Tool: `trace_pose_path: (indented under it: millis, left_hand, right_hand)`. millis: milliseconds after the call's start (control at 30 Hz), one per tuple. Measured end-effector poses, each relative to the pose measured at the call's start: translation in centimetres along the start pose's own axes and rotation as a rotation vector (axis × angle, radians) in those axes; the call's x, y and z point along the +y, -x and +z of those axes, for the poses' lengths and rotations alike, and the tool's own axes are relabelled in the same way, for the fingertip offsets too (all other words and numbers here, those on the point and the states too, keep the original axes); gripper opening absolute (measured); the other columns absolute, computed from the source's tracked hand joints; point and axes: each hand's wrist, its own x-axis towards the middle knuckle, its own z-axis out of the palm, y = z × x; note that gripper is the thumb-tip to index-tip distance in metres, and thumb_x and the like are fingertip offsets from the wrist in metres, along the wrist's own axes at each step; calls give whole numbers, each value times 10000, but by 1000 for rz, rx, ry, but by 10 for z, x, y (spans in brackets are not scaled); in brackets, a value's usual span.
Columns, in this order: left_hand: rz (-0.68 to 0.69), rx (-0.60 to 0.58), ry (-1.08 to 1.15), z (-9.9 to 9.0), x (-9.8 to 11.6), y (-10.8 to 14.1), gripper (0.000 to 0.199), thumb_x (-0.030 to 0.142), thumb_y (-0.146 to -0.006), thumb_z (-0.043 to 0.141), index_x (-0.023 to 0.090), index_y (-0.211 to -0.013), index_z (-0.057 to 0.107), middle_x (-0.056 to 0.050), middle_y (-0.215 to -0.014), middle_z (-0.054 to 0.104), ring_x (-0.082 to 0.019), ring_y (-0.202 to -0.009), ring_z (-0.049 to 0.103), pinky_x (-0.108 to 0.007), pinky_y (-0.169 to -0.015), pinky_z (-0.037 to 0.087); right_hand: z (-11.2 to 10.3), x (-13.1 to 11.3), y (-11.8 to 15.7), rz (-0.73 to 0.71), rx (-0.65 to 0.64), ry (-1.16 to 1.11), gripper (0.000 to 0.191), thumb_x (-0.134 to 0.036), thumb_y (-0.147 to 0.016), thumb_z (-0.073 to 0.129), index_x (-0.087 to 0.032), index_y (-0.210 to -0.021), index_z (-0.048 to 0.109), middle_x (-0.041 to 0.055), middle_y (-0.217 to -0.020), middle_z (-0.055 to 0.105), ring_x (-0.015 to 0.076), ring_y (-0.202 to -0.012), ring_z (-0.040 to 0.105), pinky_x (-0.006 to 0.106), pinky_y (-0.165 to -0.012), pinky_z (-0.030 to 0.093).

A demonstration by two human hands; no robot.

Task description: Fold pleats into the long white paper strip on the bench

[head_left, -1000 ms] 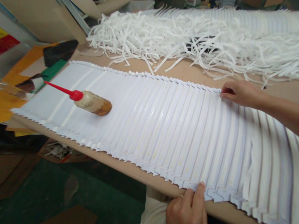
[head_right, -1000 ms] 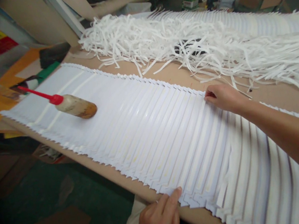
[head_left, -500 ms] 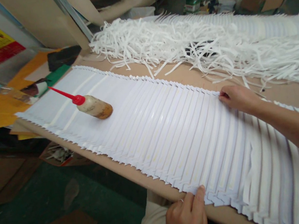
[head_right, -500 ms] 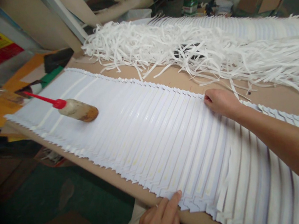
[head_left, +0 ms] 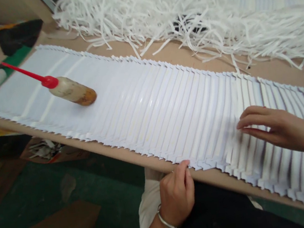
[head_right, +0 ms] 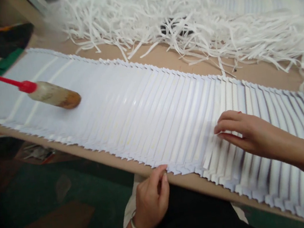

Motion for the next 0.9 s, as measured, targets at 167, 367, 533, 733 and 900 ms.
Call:
trace_pose_path:
  millis: [167, 367, 533, 733, 900]
  left_hand:
    - [-53, -47, 111, 0, 7, -2, 215, 129, -1064, 507, 158, -1235, 633, -74, -950, 810, -184, -728, 772, -277, -683, 609]
    - [-50, -111, 221, 7, 29, -14, 222, 163, -1062, 514, 160, -1238, 650, -65, -947, 800, -180, -729, 753, -288, -730, 599]
    - [-86, -197, 227, 17, 47, -29, 254, 276, -1077, 547, 142, -1268, 649, -51, -876, 771, -193, -706, 719, -303, -703, 575]
    - [-158, -204, 297, 15, 44, -25, 262, 249, -1090, 487, 192, -922, 680, -46, -837, 736, -181, -769, 705, -282, -739, 530]
    - [-483, -63, 558, 12, 30, -14, 216, 290, -1048, 569, 193, -882, 665, 12, -686, 647, -133, -641, 620, -233, -626, 462]
  right_hand:
    - [31, -28, 14, -112, -141, 1, 190, -209, -1049, 571, -253, -1181, 700, 101, -1116, 661, 230, -1007, 630, 358, -853, 505]
    - [55, -34, 10, -208, -112, 123, 142, -177, -1038, 551, -210, -1001, 684, 85, -1015, 641, 216, -905, 565, 363, -809, 460]
    - [57, -55, 0, -255, -35, 138, 118, -170, -1025, 549, -200, -986, 656, 101, -1064, 670, 233, -943, 585, 389, -851, 462]
    - [67, -74, -7, -184, -105, 71, 195, -204, -1062, 486, -216, -944, 642, 60, -890, 719, 214, -788, 662, 375, -787, 486]
    - [70, -70, -23, -78, -121, 37, 232, -325, -1096, 491, -233, -989, 674, 35, -857, 733, 206, -761, 700, 321, -692, 457]
